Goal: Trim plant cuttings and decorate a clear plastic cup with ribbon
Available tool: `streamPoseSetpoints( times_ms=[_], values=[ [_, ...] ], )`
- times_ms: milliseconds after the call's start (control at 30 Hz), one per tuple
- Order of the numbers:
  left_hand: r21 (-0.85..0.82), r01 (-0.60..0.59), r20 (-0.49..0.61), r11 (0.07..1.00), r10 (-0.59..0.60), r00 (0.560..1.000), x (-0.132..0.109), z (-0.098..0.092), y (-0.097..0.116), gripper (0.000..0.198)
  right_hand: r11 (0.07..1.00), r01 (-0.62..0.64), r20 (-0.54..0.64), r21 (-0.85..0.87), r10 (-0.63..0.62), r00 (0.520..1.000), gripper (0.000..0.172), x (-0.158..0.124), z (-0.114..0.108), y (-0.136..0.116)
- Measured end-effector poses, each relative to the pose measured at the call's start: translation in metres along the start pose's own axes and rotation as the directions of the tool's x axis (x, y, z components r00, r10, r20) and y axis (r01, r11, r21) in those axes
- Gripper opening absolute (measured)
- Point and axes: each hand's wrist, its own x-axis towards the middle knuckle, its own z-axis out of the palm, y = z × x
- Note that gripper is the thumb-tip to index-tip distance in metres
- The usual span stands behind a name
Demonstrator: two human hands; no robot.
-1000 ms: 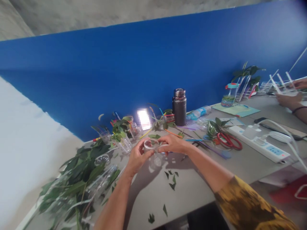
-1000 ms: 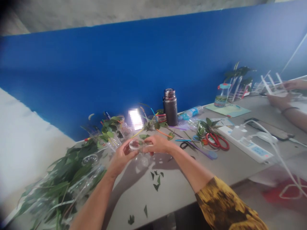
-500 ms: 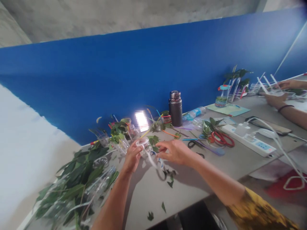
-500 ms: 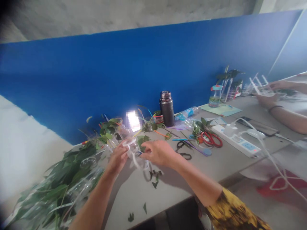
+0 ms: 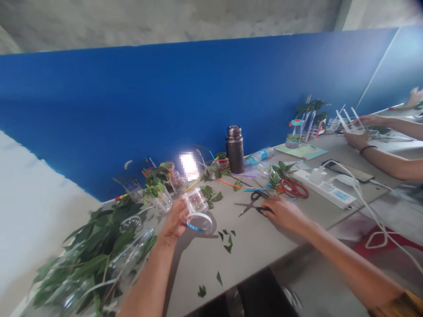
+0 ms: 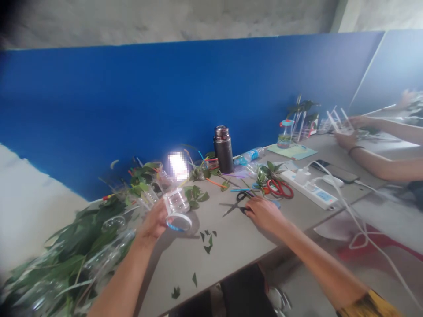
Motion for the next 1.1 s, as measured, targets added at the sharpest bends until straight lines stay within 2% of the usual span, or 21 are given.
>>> streamPoseSetpoints(
  times_ms=[167, 467, 600, 767, 867, 933, 967, 1033, 1100],
  values=[
    [0.043, -0.086, 0.113, 0.995, 0.080, 0.990, 0.000, 0.011, -0.002, 0.067, 0.999, -0.030, 0.024, -0.045, 0.031, 0.999, 0.022, 0.005, -0.002, -0.003],
    [0.013, -0.190, -0.009, 0.982, 0.191, 0.982, -0.001, 0.017, -0.005, 0.059, 0.987, -0.060, 0.072, -0.150, 0.072, 0.995, 0.018, 0.021, 0.001, -0.004],
    [0.024, -0.198, -0.018, 0.980, 0.198, 0.980, -0.004, 0.021, -0.004, 0.054, 0.989, -0.016, 0.097, -0.148, 0.031, 0.995, 0.020, 0.025, 0.000, -0.002],
    [0.036, -0.239, -0.078, 0.970, 0.241, 0.967, -0.005, 0.027, -0.002, 0.055, 0.989, 0.143, -0.068, 0.038, -0.140, 0.988, 0.017, 0.023, 0.007, 0.006],
    [0.057, -0.304, -0.083, 0.951, 0.308, 0.948, -0.003, 0.026, -0.004, 0.059, 0.944, 0.118, -0.073, 0.307, -0.100, 0.992, 0.017, 0.023, 0.015, 0.008],
    [0.077, -0.319, -0.071, 0.945, 0.324, 0.943, -0.001, 0.024, -0.005, 0.062, 0.827, 0.026, 0.012, 0.562, -0.039, 0.999, 0.023, 0.021, 0.020, 0.005],
    [0.080, -0.320, -0.062, 0.944, 0.325, 0.944, -0.001, 0.022, -0.006, 0.063, 0.722, -0.025, 0.058, 0.691, -0.021, 0.998, 0.028, 0.018, 0.021, 0.002],
    [0.052, -0.301, -0.018, 0.952, 0.302, 0.953, 0.001, 0.020, -0.006, 0.064, 0.430, -0.102, 0.122, 0.897, -0.019, 0.992, 0.036, 0.011, 0.021, -0.008],
    [-0.009, -0.253, 0.067, 0.968, 0.253, 0.965, 0.001, 0.017, -0.006, 0.066, 0.127, -0.149, 0.155, 0.981, -0.040, 0.987, 0.044, 0.003, 0.019, -0.021]
  ],
)
